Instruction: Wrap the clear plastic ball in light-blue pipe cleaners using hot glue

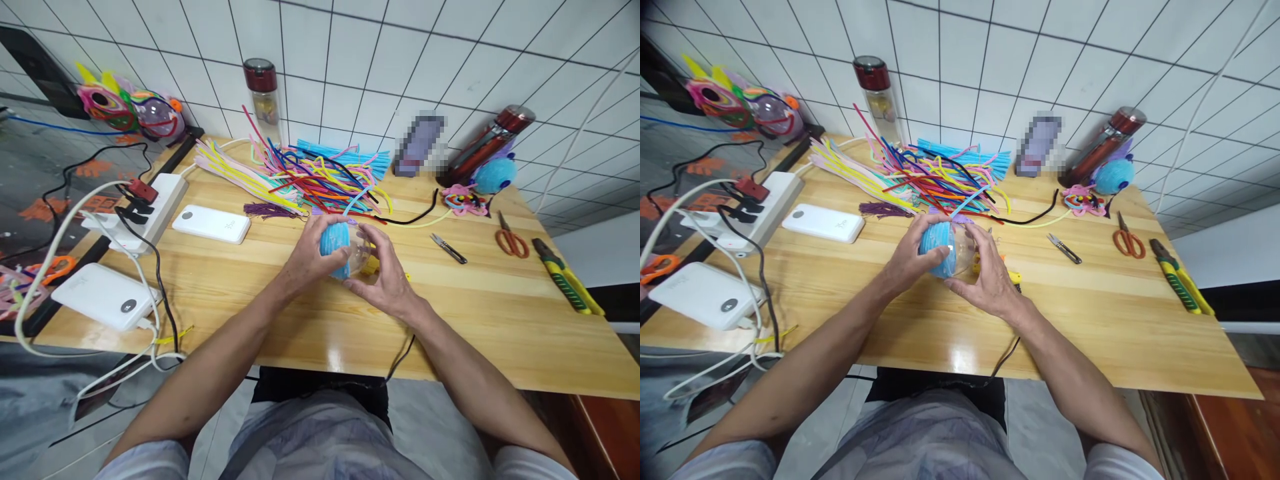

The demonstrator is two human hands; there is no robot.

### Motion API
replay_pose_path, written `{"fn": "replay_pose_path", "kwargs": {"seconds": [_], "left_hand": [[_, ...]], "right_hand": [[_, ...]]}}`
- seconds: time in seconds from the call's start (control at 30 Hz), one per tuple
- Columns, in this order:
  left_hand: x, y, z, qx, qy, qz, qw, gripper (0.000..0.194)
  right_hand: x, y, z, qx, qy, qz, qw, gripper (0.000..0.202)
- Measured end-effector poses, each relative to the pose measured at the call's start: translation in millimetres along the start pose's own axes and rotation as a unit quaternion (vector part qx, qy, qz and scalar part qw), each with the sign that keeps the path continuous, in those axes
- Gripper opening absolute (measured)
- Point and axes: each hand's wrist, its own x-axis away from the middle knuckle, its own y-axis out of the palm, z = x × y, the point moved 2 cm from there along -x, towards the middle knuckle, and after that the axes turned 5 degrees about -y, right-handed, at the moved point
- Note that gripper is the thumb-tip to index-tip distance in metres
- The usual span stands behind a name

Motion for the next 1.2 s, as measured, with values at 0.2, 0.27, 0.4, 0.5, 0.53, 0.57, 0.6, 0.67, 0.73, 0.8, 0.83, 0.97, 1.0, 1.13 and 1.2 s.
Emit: {"fn": "replay_pose_path", "kwargs": {"seconds": [0.2,0.27,0.4,0.5,0.53,0.57,0.6,0.67,0.73,0.8,0.83,0.97,1.0,1.13,1.2], "left_hand": [[0.6,2.6,-0.9,0.013,0.005,0.002,1.0,0.058],[0.3,1.8,0.1,0.017,0.0,-0.01,1.0,0.06],[-0.6,-0.8,4.2,0.045,-0.012,-0.056,0.997,0.063],[-1.0,-3.1,6.4,0.058,-0.009,-0.075,0.995,0.063],[-1.0,-3.9,6.9,0.055,-0.005,-0.078,0.995,0.063],[-0.8,-4.8,7.3,0.048,0.001,-0.081,0.996,0.063],[-0.5,-5.6,7.8,0.038,0.009,-0.085,0.996,0.063],[0.5,-7.3,8.9,0.018,0.031,-0.09,0.995,0.065],[1.8,-8.6,10.2,0.005,0.058,-0.089,0.994,0.069],[3.2,-9.4,11.2,0.0,0.084,-0.085,0.993,0.072],[3.9,-9.5,11.5,-0.001,0.094,-0.084,0.992,0.072],[5.0,-9.9,12.3,-0.003,0.106,-0.087,0.991,0.071],[5.0,-10.1,12.5,-0.002,0.102,-0.086,0.991,0.07],[4.7,-10.8,14.0,0.004,0.083,-0.093,0.992,0.07],[4.6,-11.0,14.9,0.007,0.074,-0.094,0.993,0.071]], "right_hand": [[-0.6,1.6,2.5,-0.022,0.026,0.01,0.999,0.097],[-1.1,0.4,2.3,-0.018,0.019,0.013,1.0,0.096],[-1.8,-1.8,1.8,-0.007,0.014,0.014,1.0,0.097],[-1.4,-2.4,1.4,-0.002,0.003,0.016,1.0,0.097],[-1.1,-2.5,1.3,-0.001,-0.001,0.015,1.0,0.098],[-0.7,-2.7,1.2,0.0,-0.005,0.015,1.0,0.099],[-0.3,-3.1,1.1,0.002,-0.008,0.014,1.0,0.1],[0.4,-4.4,0.7,0.009,-0.017,0.014,1.0,0.102],[0.5,-6.4,-0.2,0.018,-0.03,0.017,0.999,0.103],[-0.1,-8.3,-1.6,0.025,-0.046,0.02,0.998,0.103],[-0.6,-9.1,-2.4,0.028,-0.054,0.023,0.998,0.102],[-2.3,-9.9,-5.0,0.037,-0.069,0.036,0.996,0.1],[-2.3,-9.8,-5.2,0.04,-0.068,0.036,0.996,0.1],[-0.3,-9.1,-3.1,0.053,-0.056,0.03,0.997,0.101],[1.0,-9.2,-1.2,0.057,-0.055,0.029,0.996,0.1]]}}
